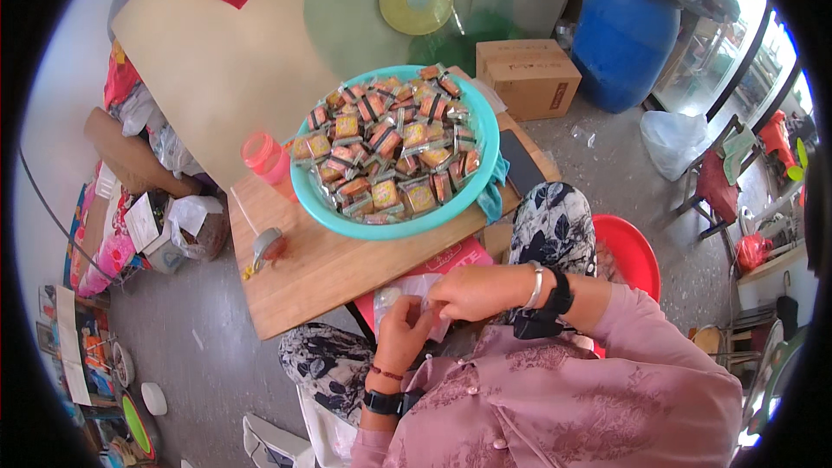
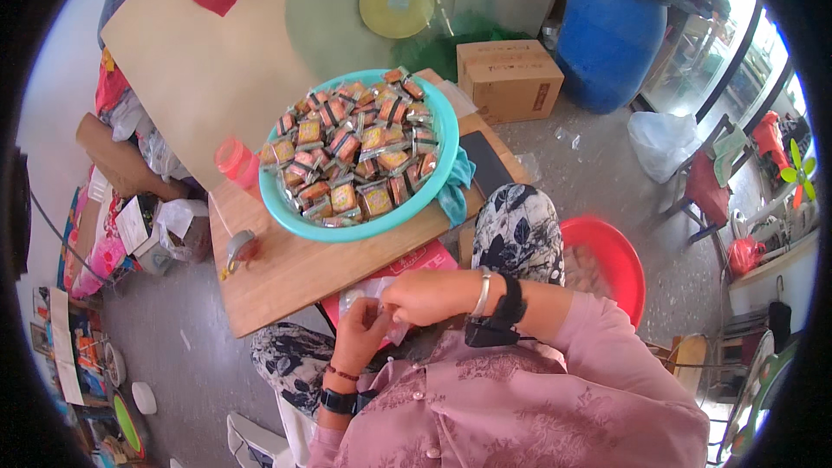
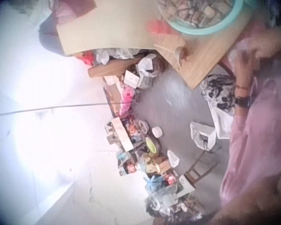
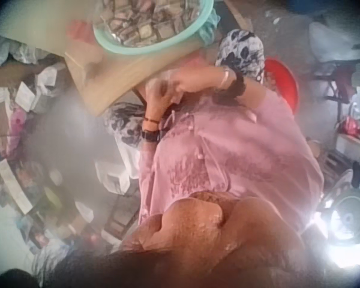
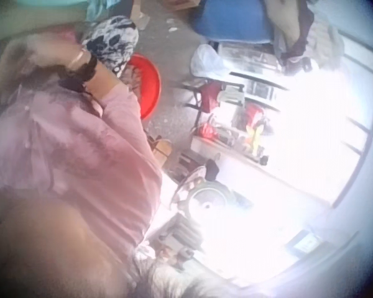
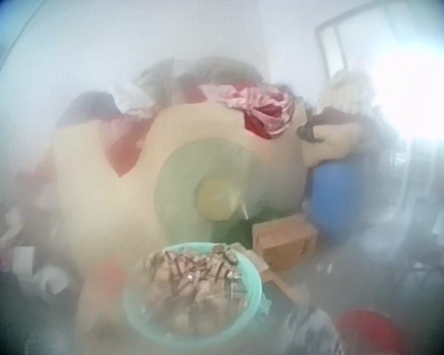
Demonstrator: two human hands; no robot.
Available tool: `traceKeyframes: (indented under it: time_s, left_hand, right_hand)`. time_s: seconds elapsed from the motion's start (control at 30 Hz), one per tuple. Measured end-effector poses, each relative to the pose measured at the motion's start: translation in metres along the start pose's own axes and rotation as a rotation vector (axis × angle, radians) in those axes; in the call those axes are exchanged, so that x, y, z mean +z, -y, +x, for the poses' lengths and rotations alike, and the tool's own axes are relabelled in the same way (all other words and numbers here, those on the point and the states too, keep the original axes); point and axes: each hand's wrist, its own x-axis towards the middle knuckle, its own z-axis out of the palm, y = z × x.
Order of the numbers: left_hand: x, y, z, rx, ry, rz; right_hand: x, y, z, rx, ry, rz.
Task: The person sits on the floor and repeatedly picks small pre-wrapped snack packets from a green basin, places them into clear plastic bags, and sets the filled bags into a red basin. The person handles the packets one at a time and continues the cycle throughout the clip.
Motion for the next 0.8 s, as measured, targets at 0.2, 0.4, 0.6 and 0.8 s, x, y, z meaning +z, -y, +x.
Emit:
traceKeyframes:
  time_s: [0.2, 0.4, 0.6, 0.8]
  left_hand:
    - [-0.010, 0.002, -0.005, -0.080, -0.128, -0.067]
    - [-0.017, 0.000, -0.011, -0.135, -0.155, -0.228]
    - [-0.018, 0.005, -0.014, -0.171, -0.157, -0.353]
    - [-0.021, 0.009, -0.017, -0.149, -0.141, -0.322]
  right_hand:
    - [-0.104, -0.007, -0.008, 0.017, -0.681, -0.118]
    - [-0.189, -0.077, 0.024, 0.394, -1.152, -0.215]
    - [-0.219, -0.131, 0.060, 0.525, -1.075, -0.321]
    - [-0.226, -0.166, 0.085, 0.460, -0.989, -0.418]
